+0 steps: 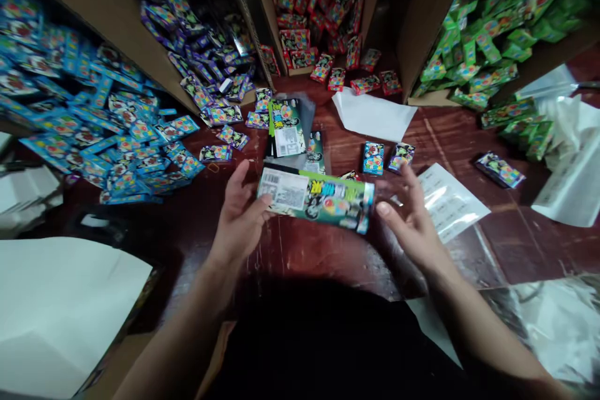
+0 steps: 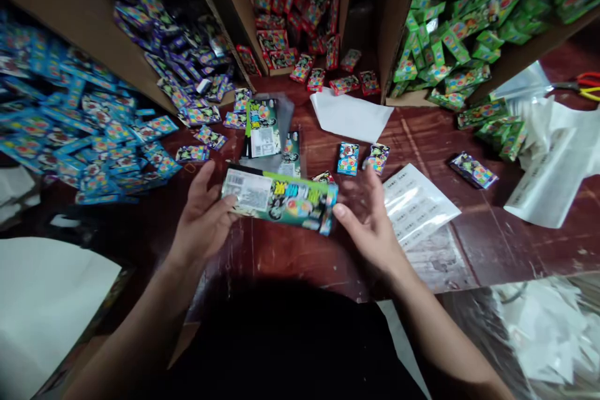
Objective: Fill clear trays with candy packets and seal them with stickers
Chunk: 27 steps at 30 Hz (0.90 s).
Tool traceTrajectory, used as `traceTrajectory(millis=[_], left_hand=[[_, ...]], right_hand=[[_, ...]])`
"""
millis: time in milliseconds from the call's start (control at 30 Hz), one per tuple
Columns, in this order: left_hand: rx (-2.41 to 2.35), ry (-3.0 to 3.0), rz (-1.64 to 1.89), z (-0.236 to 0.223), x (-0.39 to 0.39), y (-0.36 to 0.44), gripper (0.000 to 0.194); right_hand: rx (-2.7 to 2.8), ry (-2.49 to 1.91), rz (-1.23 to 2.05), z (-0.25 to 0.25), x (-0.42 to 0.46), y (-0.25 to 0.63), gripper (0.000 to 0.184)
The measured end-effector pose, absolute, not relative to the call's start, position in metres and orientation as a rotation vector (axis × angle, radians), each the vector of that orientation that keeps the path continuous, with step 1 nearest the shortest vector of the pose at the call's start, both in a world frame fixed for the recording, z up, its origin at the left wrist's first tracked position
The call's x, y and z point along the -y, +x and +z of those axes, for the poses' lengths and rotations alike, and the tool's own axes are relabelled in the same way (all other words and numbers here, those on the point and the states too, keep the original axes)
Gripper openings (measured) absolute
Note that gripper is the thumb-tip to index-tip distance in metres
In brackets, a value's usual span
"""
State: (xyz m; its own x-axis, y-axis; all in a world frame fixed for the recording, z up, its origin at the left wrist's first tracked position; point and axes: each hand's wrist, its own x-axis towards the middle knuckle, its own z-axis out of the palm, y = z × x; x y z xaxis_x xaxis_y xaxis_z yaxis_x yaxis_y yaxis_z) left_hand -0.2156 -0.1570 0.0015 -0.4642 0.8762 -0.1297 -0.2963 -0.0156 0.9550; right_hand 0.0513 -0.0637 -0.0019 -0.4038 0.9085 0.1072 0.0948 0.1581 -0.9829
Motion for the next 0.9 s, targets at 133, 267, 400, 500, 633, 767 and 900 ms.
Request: traceTrajectory(millis=[133, 267, 400, 500, 633, 767, 900], left_hand=[[-1.295, 0.656, 1.556, -0.007, 0.181, -0.19, 0.073], [-1.397, 0.973, 1.258, -0.002, 0.178, -0.176, 0.031], [-1.283, 1.046, 1.335, 0.0, 0.154, -0.163, 0.049], [-1.192, 1.009, 1.373, -0.006, 0.147, -0.153, 0.061], [-1.179, 1.057, 1.21, -0.014, 0.156, -0.151, 0.043], [-1.22, 1.112, 1.099, -0.014, 0.156, -0.157, 0.028], [-1.298, 1.21, 1.088, -0.011, 0.15, -0.158, 0.018]], right_hand=[[1.453, -1.058, 1.24, -0.001, 0.066, 0.034, 0.082], [1.69, -0.935, 1.192, 0.012, 0.051, 0.042, 0.096], [1.966, -0.759, 1.242, 0.014, 0.048, 0.051, 0.093], [2.017, -0.726, 1.247, 0.008, 0.051, 0.057, 0.087], [2.066, -0.725, 1.459, 0.0, 0.058, 0.071, 0.082], [1.901, -0.802, 1.413, -0.011, 0.077, 0.072, 0.085], [1.679, -0.909, 1.19, -0.023, 0.097, 0.065, 0.081]])
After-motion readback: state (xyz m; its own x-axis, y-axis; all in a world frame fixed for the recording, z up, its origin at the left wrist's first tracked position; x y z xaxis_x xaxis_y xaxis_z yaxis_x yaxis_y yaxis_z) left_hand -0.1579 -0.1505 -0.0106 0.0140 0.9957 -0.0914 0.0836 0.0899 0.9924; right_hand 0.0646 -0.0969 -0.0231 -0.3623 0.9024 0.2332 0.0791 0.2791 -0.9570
